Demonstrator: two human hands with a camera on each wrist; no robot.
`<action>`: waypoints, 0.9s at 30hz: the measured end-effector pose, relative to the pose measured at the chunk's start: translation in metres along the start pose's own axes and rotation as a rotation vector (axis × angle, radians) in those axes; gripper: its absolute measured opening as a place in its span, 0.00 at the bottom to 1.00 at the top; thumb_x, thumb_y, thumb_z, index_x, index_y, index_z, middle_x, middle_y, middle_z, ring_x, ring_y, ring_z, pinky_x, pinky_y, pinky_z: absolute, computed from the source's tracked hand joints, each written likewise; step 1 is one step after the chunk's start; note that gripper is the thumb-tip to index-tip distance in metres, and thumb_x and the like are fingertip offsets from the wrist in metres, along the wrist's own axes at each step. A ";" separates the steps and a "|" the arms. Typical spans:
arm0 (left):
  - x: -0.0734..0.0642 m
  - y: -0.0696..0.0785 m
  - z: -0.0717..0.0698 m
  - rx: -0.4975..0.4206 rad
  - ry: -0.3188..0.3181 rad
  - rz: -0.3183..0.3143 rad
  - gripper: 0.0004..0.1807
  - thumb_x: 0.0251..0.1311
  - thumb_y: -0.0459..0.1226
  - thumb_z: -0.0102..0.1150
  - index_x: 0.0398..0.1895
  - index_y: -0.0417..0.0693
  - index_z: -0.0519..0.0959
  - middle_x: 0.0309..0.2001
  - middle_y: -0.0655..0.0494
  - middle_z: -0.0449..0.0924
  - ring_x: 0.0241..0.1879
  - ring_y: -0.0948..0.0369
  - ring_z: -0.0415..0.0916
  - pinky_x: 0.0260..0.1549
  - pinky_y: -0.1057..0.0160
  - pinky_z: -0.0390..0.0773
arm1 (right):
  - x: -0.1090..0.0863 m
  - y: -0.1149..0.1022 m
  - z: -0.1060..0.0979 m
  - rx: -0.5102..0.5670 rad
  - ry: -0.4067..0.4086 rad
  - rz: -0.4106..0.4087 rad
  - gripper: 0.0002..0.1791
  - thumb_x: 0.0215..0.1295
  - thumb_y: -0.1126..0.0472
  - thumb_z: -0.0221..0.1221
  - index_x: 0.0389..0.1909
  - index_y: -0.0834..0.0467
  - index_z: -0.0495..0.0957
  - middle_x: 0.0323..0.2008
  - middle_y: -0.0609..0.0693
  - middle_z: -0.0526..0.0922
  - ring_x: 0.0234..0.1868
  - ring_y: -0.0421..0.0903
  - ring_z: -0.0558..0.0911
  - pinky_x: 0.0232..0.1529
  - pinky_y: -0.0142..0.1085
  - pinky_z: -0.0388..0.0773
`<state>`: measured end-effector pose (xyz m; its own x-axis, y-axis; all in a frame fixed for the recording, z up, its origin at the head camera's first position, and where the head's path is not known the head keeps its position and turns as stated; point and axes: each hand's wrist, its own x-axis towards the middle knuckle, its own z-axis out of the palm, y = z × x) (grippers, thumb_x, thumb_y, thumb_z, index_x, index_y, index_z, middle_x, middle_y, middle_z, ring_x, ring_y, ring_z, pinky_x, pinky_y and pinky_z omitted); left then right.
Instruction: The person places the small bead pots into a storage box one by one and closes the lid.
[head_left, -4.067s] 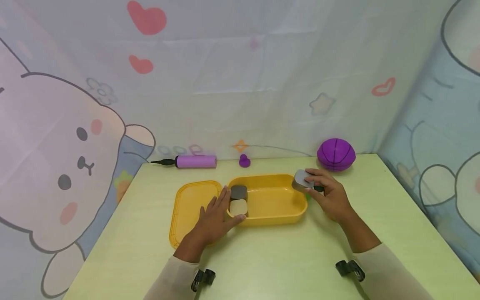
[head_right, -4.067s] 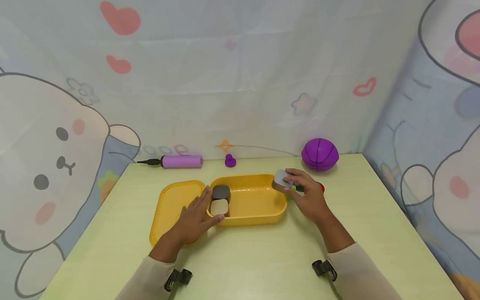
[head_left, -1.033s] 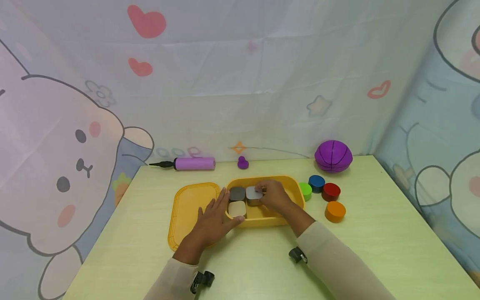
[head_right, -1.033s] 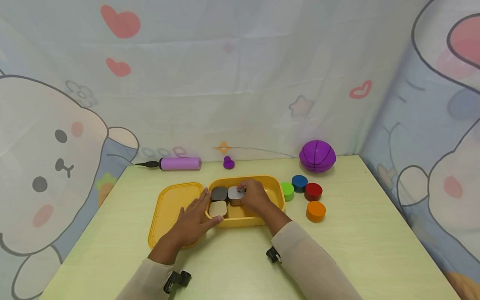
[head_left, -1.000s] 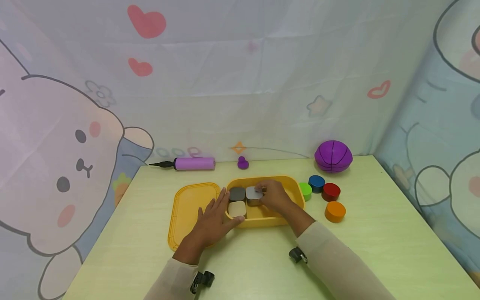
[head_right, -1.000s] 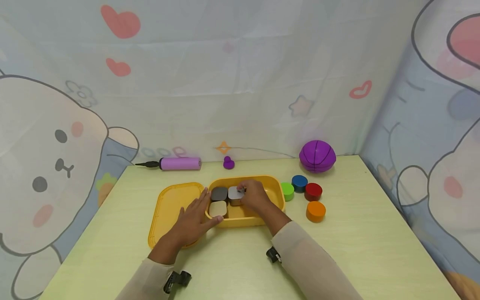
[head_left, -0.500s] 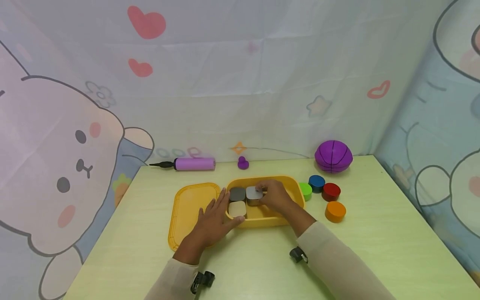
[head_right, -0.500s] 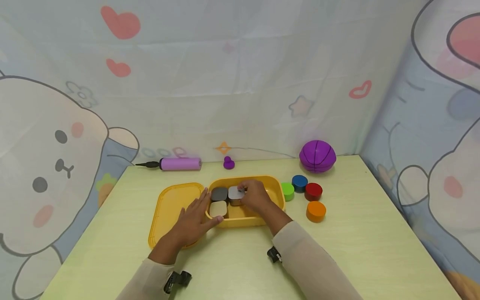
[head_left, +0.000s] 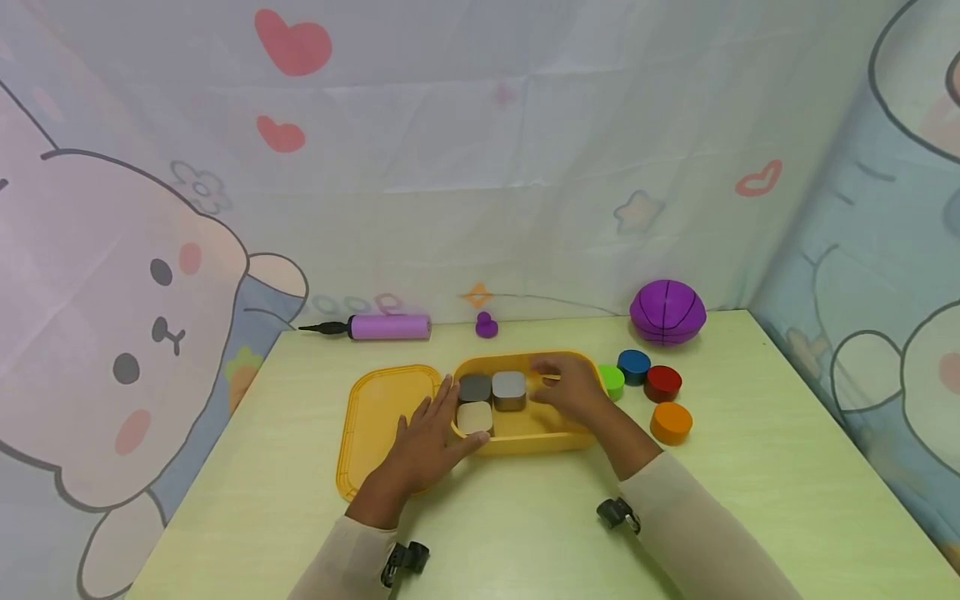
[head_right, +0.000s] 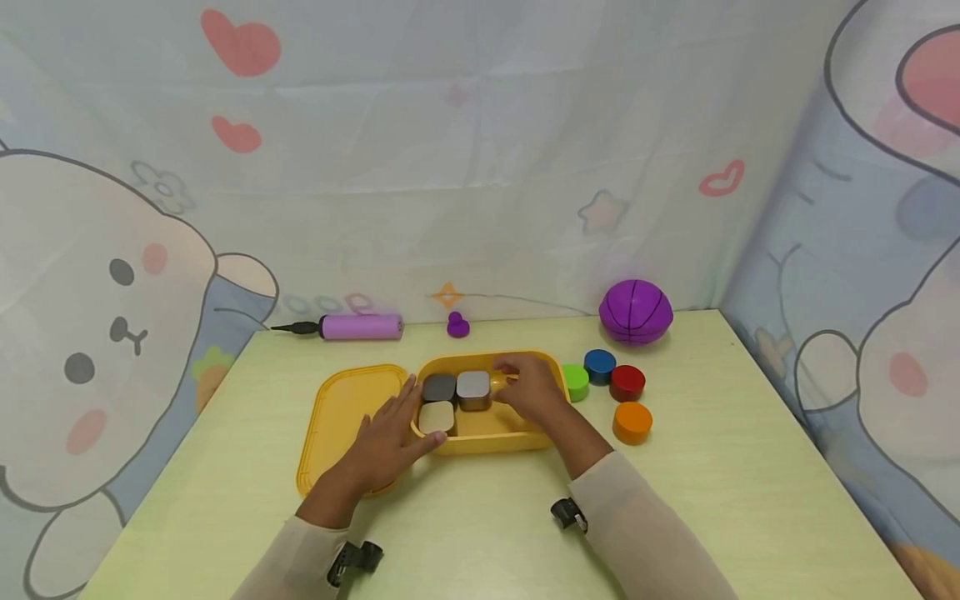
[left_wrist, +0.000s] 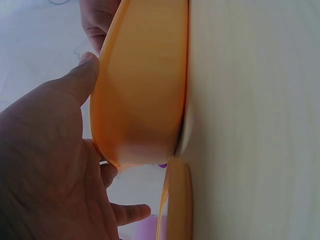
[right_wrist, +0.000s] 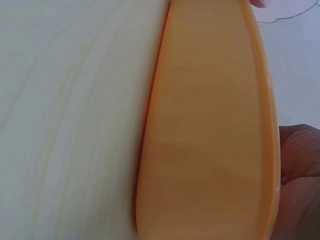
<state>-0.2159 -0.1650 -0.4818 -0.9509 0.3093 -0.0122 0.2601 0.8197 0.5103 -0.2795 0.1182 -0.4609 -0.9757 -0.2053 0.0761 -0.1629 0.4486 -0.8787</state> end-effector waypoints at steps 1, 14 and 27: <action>0.000 0.000 0.000 -0.001 0.003 0.003 0.57 0.72 0.75 0.49 0.92 0.61 0.39 0.92 0.63 0.33 0.89 0.36 0.44 0.77 0.16 0.39 | -0.002 0.000 -0.002 0.005 -0.001 -0.012 0.27 0.65 0.75 0.71 0.66 0.70 0.81 0.65 0.68 0.85 0.70 0.66 0.82 0.69 0.51 0.82; -0.001 -0.001 0.002 -0.018 -0.006 0.013 0.58 0.72 0.75 0.49 0.92 0.62 0.38 0.92 0.65 0.31 0.89 0.37 0.43 0.78 0.16 0.37 | -0.023 0.017 -0.033 0.047 -0.017 -0.121 0.28 0.69 0.74 0.70 0.69 0.72 0.78 0.70 0.69 0.80 0.72 0.68 0.81 0.69 0.52 0.81; -0.002 0.000 -0.002 -0.018 -0.014 0.006 0.58 0.72 0.76 0.48 0.92 0.62 0.37 0.92 0.64 0.31 0.90 0.38 0.43 0.78 0.16 0.37 | -0.047 0.038 -0.064 0.158 0.069 -0.210 0.21 0.69 0.75 0.69 0.62 0.76 0.81 0.69 0.71 0.78 0.70 0.64 0.82 0.66 0.42 0.82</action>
<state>-0.2144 -0.1660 -0.4803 -0.9470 0.3206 -0.0208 0.2624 0.8092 0.5257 -0.2490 0.2001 -0.4679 -0.9316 -0.2171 0.2916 -0.3431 0.2602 -0.9025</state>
